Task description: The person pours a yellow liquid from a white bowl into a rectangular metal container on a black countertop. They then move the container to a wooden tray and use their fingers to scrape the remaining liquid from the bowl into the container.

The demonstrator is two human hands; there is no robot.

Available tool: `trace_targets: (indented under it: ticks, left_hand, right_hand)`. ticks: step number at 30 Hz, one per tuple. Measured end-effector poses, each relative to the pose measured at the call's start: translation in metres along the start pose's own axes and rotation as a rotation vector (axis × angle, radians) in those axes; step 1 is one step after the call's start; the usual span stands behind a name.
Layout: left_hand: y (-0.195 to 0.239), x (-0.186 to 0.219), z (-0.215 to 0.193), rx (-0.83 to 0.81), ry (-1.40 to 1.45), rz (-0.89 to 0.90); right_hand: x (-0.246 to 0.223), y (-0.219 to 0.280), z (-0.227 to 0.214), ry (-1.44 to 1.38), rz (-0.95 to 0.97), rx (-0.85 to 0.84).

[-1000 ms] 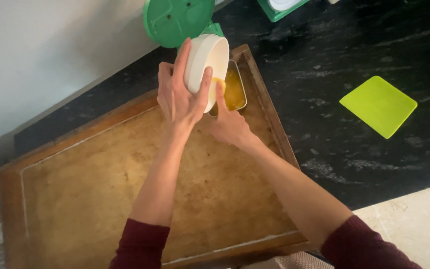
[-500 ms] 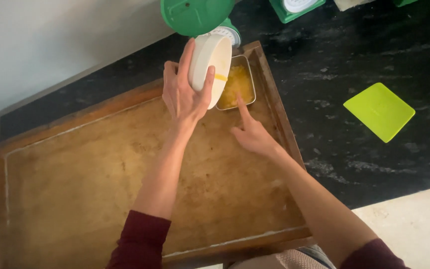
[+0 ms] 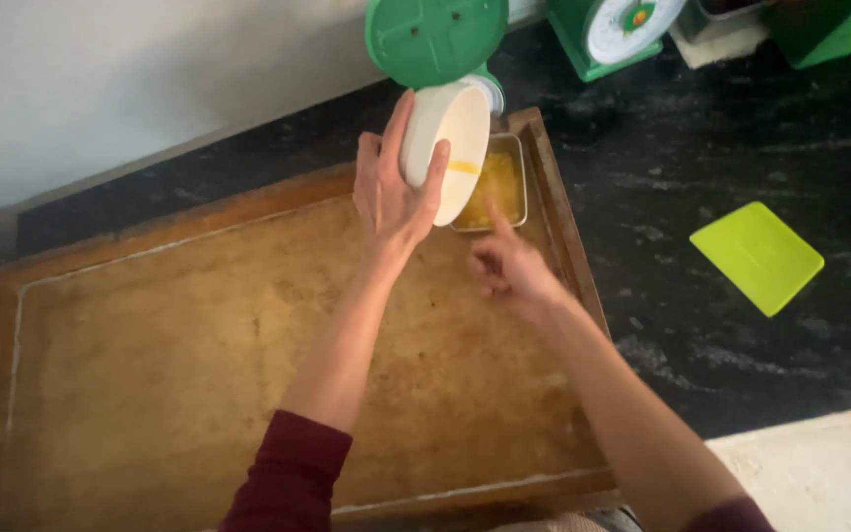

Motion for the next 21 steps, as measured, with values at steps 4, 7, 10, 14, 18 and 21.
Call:
trace_targets:
  ticks: [4, 7, 10, 14, 18, 21]
  left_hand:
    - [-0.002, -0.001, -0.004, -0.010, 0.060, 0.007]
    - [-0.009, 0.010, -0.017, -0.085, 0.114, -0.094]
    - [-0.021, 0.022, -0.033, -0.197, 0.194, -0.104]
    - [-0.040, 0.036, -0.045, -0.323, 0.230, -0.114]
    - [-0.047, 0.065, -0.055, -0.510, 0.279, -0.155]
    - [-0.057, 0.064, -0.057, -0.539, 0.244, -0.105]
  right_hand:
    - [-0.014, 0.045, 0.012, 0.245, 0.120, 0.089]
    - [-0.023, 0.038, -0.013, 0.742, -0.186, -0.032]
    - [-0.083, 0.052, -0.015, 0.991, -0.230, 0.029]
    - [-0.141, 0.032, -0.016, 1.655, -0.582, 0.076]
    - [-0.186, 0.018, 0.003, 2.465, -0.514, 0.146]
    - [-0.193, 0.014, 0.004, 2.717, -0.517, 0.226]
Point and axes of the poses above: each hand's wrist, its own y-axis away from the middle knuckle, its own z-axis out of the palm, x = y × z, the point moved 2 cm from there along -y, towards the middle knuckle, and after that the axes turned 7 degrees about y, right-handed, at the moved point
